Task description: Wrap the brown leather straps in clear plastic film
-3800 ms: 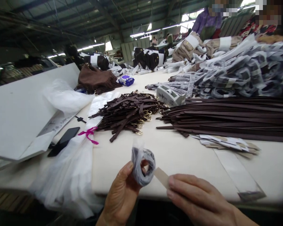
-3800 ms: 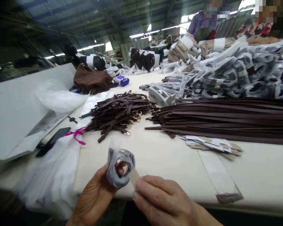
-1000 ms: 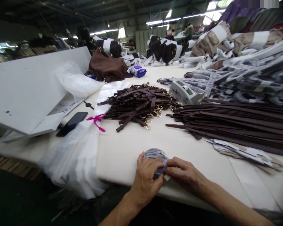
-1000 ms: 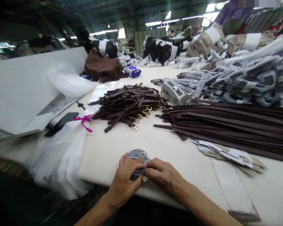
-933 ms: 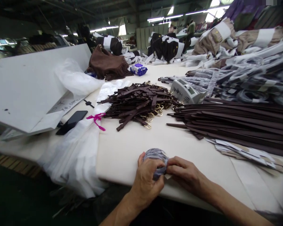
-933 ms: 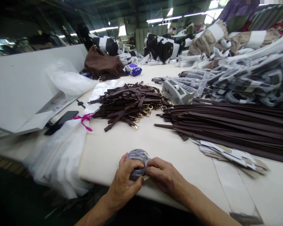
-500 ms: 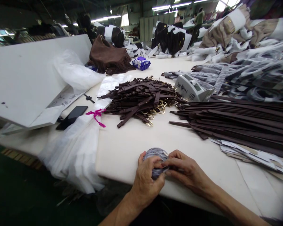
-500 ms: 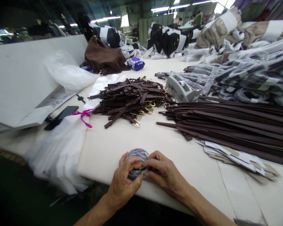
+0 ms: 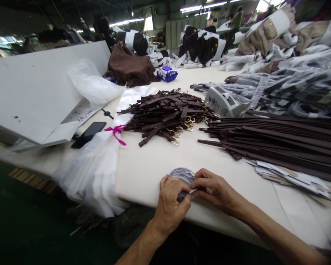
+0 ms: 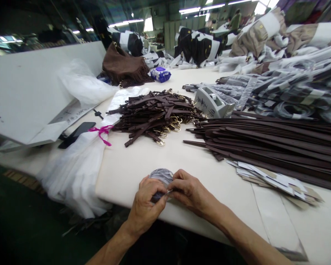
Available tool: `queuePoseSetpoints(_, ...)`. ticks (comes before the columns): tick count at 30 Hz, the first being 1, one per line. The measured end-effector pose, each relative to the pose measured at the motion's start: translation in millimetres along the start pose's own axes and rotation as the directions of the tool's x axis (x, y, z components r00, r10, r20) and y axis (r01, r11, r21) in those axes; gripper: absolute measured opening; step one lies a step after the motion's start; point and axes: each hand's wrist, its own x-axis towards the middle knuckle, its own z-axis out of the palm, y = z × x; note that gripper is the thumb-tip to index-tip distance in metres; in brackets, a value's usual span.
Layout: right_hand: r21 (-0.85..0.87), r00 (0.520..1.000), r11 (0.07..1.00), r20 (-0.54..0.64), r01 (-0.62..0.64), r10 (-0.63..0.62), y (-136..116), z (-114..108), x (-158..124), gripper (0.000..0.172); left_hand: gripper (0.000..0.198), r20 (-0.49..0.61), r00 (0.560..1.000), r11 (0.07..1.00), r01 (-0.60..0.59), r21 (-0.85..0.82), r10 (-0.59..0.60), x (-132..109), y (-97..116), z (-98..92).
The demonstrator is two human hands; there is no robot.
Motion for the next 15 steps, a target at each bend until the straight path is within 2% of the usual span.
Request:
queuePoseSetpoints(4, -0.01, 0.998, 1.0, 0.05, -0.022, 0.022, -1.9, -5.0, 6.2, 0.01, 0.009, -0.032, 0.999, 0.997, -0.002, -0.083, 0.0, 2.3, -2.2, 1.5)
queuePoseSetpoints(11, 0.084, 0.996, 0.996, 0.091, -0.025, 0.018, -2.3, -8.5, 9.9, 0.011, 0.013, -0.034, 0.996, 0.991, 0.078, -0.11, -0.082, 3.1, 1.5, 0.6)
queuePoseSetpoints(15, 0.094, 0.998, 0.995, 0.052, -0.039, 0.034, -2.8, -8.0, 9.4, 0.014, 0.014, -0.013, 0.998, 0.992, 0.064, -0.104, -0.066, 4.3, 2.1, -0.2)
